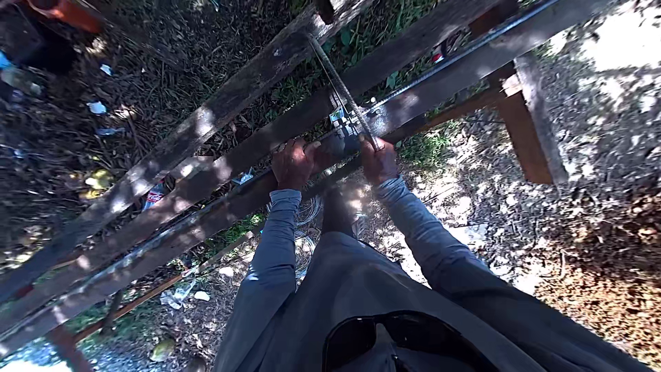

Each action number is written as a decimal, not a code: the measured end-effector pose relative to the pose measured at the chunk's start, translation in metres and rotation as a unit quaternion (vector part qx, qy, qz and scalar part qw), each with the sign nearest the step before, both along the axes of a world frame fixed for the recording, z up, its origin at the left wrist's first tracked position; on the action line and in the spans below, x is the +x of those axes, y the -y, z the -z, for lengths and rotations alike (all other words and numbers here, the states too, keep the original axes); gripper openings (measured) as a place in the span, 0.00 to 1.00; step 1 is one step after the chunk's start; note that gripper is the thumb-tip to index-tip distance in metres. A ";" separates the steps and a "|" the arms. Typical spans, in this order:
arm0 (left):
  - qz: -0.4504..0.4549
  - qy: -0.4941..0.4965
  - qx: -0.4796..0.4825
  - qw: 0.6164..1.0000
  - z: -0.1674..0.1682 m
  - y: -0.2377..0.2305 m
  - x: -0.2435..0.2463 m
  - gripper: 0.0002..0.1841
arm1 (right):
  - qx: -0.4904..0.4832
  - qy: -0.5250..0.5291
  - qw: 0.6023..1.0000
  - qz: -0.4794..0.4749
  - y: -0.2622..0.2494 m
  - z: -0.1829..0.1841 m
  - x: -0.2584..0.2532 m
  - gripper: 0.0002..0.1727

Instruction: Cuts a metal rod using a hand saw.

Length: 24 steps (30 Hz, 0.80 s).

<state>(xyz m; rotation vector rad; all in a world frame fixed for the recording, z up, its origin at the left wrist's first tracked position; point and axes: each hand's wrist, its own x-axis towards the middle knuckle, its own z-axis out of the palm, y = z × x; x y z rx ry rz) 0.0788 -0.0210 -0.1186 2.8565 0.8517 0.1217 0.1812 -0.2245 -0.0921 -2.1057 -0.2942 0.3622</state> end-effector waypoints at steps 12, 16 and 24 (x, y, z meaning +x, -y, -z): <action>-0.003 0.000 0.005 1.000 0.001 -0.001 0.000 0.39 | -0.040 -0.034 0.999 0.005 0.102 -0.023 -0.077 0.25; 0.002 0.013 0.014 1.000 0.005 0.000 -0.005 0.37 | -0.017 -0.006 1.000 -0.001 0.011 0.003 -0.010 0.28; 0.003 0.031 0.022 0.999 0.009 0.000 -0.002 0.39 | -0.014 -0.025 1.000 -0.007 0.097 0.003 -0.072 0.28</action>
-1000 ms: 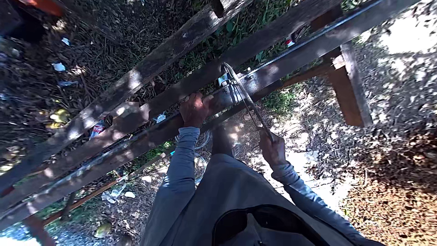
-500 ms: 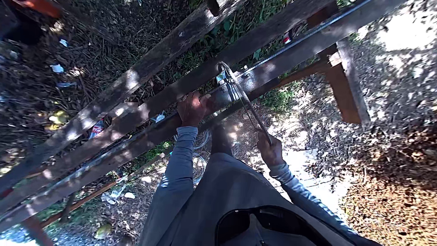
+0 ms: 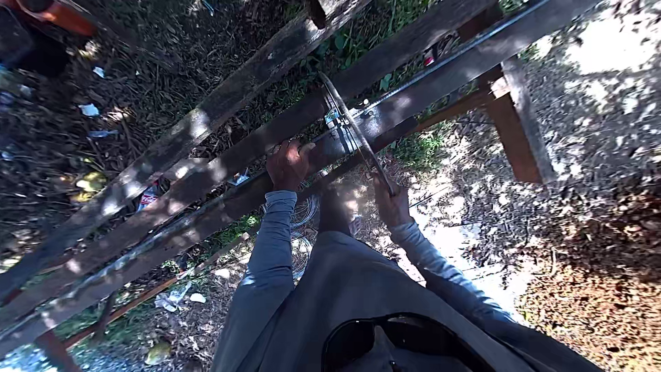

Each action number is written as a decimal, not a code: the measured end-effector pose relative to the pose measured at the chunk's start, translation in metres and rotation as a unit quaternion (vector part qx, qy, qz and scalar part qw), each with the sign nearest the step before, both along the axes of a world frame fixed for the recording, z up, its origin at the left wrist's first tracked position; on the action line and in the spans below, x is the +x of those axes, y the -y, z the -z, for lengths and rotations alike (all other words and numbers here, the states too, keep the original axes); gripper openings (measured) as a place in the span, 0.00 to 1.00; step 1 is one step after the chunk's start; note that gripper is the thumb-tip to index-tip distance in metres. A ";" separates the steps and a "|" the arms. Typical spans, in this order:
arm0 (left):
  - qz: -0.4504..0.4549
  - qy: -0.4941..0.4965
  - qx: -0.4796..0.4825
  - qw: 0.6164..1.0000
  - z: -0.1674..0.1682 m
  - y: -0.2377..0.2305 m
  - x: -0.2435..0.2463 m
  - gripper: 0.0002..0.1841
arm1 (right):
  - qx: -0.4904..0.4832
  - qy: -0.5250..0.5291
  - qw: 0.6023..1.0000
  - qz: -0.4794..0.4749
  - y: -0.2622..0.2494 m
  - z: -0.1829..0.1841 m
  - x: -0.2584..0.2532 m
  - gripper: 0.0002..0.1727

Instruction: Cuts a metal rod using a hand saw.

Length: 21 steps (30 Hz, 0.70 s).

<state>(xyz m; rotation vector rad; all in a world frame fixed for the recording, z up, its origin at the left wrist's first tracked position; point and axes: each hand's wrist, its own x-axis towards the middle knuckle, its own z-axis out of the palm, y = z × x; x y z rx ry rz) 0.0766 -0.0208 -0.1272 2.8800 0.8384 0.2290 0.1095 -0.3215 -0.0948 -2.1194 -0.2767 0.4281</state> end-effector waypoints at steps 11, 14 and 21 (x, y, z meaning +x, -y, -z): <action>-0.004 -0.008 -0.009 1.000 -0.004 -0.001 0.002 0.38 | 0.041 0.047 0.998 0.023 -0.106 0.004 0.076 0.27; 0.001 0.004 0.000 1.000 -0.004 0.003 0.001 0.38 | -0.003 0.033 0.999 0.001 -0.092 -0.007 0.070 0.27; -0.013 -0.017 -0.017 1.000 -0.007 0.002 0.000 0.38 | 0.027 -0.020 0.999 0.004 0.037 0.007 -0.017 0.26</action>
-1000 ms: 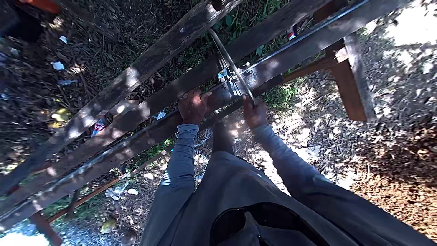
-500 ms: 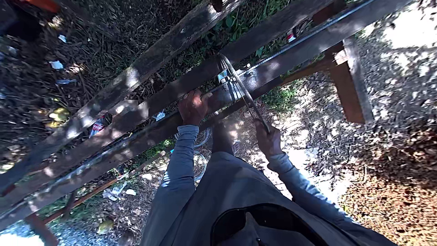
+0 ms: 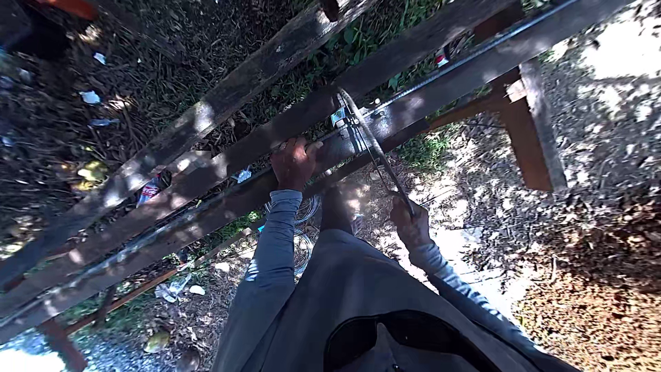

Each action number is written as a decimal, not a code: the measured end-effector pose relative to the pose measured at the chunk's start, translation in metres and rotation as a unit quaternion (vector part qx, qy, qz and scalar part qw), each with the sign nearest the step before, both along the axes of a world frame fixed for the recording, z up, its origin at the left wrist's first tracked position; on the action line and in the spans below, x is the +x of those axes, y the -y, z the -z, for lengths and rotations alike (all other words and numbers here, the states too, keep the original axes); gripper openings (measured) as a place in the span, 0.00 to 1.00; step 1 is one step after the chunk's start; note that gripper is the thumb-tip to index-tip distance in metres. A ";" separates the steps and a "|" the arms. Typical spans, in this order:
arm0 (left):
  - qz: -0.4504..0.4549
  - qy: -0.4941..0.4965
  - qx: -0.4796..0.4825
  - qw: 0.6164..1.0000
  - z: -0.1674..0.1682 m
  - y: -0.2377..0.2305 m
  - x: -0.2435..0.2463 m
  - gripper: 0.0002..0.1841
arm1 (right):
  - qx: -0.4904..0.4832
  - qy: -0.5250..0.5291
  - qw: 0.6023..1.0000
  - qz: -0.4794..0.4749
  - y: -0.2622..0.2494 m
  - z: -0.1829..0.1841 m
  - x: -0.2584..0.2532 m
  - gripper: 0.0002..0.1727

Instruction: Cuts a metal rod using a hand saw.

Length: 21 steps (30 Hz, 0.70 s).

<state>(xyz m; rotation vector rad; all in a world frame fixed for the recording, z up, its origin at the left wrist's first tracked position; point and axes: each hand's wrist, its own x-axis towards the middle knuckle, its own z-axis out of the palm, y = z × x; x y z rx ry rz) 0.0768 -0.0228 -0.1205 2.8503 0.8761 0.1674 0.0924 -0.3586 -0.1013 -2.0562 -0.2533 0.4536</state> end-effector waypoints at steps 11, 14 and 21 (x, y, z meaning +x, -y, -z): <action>0.000 -0.003 -0.012 1.000 0.000 0.001 0.001 0.36 | -0.016 0.046 0.999 0.003 -0.125 -0.013 0.081 0.28; 0.007 0.007 0.002 1.000 0.000 -0.003 0.002 0.38 | -0.028 0.023 0.999 -0.007 -0.065 -0.004 0.041 0.30; 0.004 0.004 -0.001 1.000 0.002 -0.003 0.002 0.37 | -0.039 0.031 0.999 -0.003 -0.036 -0.028 0.013 0.26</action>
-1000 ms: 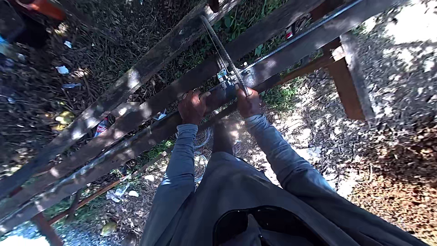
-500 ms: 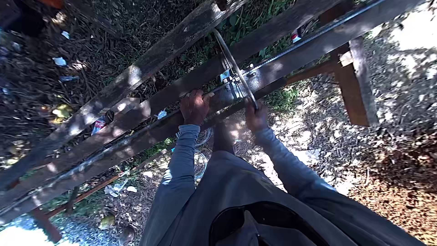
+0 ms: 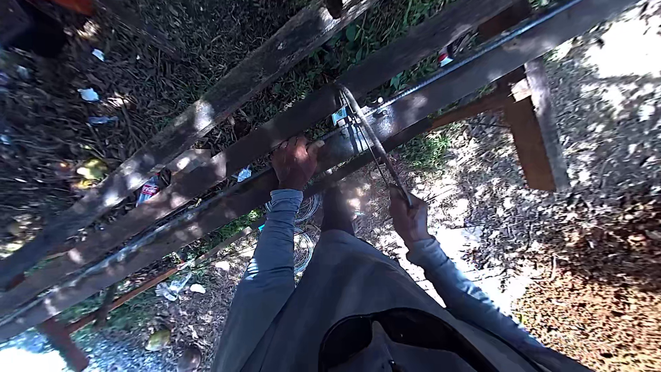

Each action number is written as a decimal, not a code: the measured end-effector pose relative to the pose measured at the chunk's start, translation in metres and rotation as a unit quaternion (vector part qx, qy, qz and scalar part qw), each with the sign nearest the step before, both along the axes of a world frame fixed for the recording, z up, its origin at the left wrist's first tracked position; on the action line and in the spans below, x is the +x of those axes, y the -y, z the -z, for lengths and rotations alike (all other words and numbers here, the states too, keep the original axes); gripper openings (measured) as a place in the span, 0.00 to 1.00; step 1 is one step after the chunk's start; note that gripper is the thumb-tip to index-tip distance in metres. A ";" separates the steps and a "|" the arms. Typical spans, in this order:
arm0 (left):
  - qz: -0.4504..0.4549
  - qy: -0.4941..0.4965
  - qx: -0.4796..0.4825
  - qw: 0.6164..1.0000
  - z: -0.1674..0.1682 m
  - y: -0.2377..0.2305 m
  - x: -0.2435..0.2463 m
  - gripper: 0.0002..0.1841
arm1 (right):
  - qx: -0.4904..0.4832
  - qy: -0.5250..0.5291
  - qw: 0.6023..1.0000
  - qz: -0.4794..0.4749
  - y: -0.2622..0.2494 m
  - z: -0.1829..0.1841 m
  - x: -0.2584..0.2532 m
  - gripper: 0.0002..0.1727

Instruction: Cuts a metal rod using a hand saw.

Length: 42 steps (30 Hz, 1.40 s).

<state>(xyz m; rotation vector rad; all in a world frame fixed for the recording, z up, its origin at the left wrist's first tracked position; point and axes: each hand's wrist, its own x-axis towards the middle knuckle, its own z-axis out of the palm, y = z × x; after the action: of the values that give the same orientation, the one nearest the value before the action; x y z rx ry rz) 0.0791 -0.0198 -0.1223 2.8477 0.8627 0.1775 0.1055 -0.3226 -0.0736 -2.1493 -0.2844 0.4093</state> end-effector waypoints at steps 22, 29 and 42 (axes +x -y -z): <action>0.001 -0.002 0.010 1.000 0.001 0.000 -0.003 0.38 | 0.011 0.027 0.999 0.021 -0.104 0.021 0.072 0.28; 0.006 0.010 0.016 1.000 -0.003 -0.001 0.000 0.39 | 0.001 -0.018 1.000 0.008 -0.017 0.025 0.014 0.30; 0.000 -0.024 -0.010 1.000 -0.002 0.002 -0.003 0.39 | 0.021 -0.003 1.000 0.016 -0.098 0.014 0.074 0.28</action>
<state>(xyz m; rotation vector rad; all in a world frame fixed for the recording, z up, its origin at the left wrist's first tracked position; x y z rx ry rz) 0.0764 -0.0215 -0.1206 2.8439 0.8681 0.1010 0.1793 -0.2244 -0.0872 -2.1081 -0.2528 0.3887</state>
